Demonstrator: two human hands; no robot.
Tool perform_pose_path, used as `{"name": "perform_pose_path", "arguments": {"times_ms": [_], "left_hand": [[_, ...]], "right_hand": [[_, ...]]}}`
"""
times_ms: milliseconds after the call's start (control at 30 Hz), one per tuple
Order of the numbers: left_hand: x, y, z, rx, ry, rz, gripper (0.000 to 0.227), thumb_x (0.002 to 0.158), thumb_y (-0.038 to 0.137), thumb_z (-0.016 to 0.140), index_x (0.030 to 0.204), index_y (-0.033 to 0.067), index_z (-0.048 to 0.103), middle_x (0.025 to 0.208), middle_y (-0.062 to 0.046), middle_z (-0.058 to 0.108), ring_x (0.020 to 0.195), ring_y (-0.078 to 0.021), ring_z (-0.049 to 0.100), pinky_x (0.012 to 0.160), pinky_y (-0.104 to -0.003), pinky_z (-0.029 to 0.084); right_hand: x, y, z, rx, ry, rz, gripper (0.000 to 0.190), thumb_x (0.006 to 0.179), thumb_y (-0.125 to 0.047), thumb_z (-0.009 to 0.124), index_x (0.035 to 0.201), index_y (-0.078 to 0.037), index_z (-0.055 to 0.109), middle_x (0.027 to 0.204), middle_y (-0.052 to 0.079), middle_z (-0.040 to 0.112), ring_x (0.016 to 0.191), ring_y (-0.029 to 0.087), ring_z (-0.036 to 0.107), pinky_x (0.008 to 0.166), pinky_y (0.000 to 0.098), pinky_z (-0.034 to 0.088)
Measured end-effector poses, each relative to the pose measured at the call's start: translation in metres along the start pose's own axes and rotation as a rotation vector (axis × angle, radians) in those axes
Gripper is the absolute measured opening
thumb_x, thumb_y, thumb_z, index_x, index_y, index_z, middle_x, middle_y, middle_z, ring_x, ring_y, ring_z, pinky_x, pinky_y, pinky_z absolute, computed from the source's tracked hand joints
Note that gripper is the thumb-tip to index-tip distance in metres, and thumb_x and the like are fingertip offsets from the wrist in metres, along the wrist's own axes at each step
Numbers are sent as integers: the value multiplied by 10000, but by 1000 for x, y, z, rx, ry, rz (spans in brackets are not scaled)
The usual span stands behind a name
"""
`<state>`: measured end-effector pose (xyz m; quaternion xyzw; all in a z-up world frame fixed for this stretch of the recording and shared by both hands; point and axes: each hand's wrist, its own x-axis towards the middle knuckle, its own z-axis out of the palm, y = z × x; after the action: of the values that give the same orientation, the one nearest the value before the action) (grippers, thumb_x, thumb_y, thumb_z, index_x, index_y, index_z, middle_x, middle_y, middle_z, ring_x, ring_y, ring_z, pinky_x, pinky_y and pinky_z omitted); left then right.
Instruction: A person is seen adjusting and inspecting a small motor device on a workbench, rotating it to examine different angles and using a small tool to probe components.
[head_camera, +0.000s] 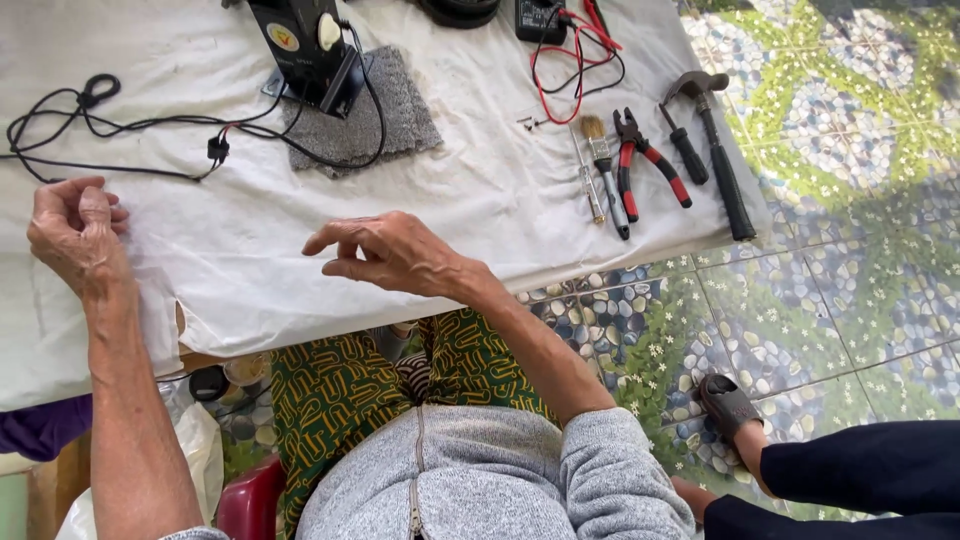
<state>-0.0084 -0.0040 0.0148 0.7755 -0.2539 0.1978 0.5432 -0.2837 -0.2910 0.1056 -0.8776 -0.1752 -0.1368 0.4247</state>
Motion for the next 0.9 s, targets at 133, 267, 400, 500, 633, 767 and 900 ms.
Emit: {"name": "perform_pose_path", "arguments": {"times_ms": [133, 267, 400, 500, 633, 767, 900], "left_hand": [[1, -3, 1, 23, 0, -9, 163, 1151, -19, 563, 1237, -53, 698, 984, -136, 704, 785, -174, 685, 610, -270, 550], [0, -6, 1, 45, -6, 4, 151, 1153, -51, 570, 1234, -34, 697, 994, -127, 712, 771, -174, 685, 575, -276, 520], [0, -13, 1, 42, -19, 14, 143, 1180, -51, 567, 1244, -54, 695, 994, -145, 702, 805, -182, 691, 622, -274, 553], [-3, -20, 0, 43, -12, 73, 143, 1185, -67, 570, 1242, -95, 699, 988, -177, 715, 778, -205, 689, 626, -291, 565], [-3, -20, 0, 45, -21, 46, 143, 1190, -72, 566, 1254, -90, 693, 992, -167, 701, 797, -192, 684, 632, -276, 554], [-1, -19, 0, 30, -25, 17, 144, 1188, -54, 567, 1258, -68, 692, 997, -155, 699, 806, -183, 684, 640, -270, 546], [1, -17, 3, 23, -24, 14, 149, 1190, -57, 564, 1267, -68, 690, 1010, -158, 695, 818, -186, 677, 646, -271, 533]], "right_hand": [[-19, 40, -11, -39, 119, 129, 251, 997, -207, 679, 1245, -167, 663, 875, 44, 760, 712, 123, 714, 635, 247, 580], [-42, 53, -30, 59, 295, 332, 200, 984, -169, 694, 1176, -119, 720, 610, 9, 594, 631, 95, 650, 623, 235, 435], [-51, 56, -31, 91, 366, 449, 220, 967, -143, 680, 1179, -133, 738, 673, 3, 640, 701, 86, 677, 676, 221, 501], [-54, 53, -30, 155, 394, 442, 214, 988, -178, 663, 1184, -122, 729, 686, -5, 608, 716, 98, 683, 694, 222, 505], [-53, 52, -32, 145, 382, 453, 222, 984, -212, 660, 1181, -142, 734, 683, -3, 622, 740, 101, 699, 710, 224, 492], [-51, 50, -35, 131, 386, 469, 236, 959, -233, 639, 1161, -165, 742, 678, -7, 640, 739, 81, 703, 699, 219, 468], [-50, 52, -38, 149, 395, 468, 236, 958, -207, 649, 1165, -153, 746, 665, -11, 629, 734, 70, 689, 693, 209, 451]]}}
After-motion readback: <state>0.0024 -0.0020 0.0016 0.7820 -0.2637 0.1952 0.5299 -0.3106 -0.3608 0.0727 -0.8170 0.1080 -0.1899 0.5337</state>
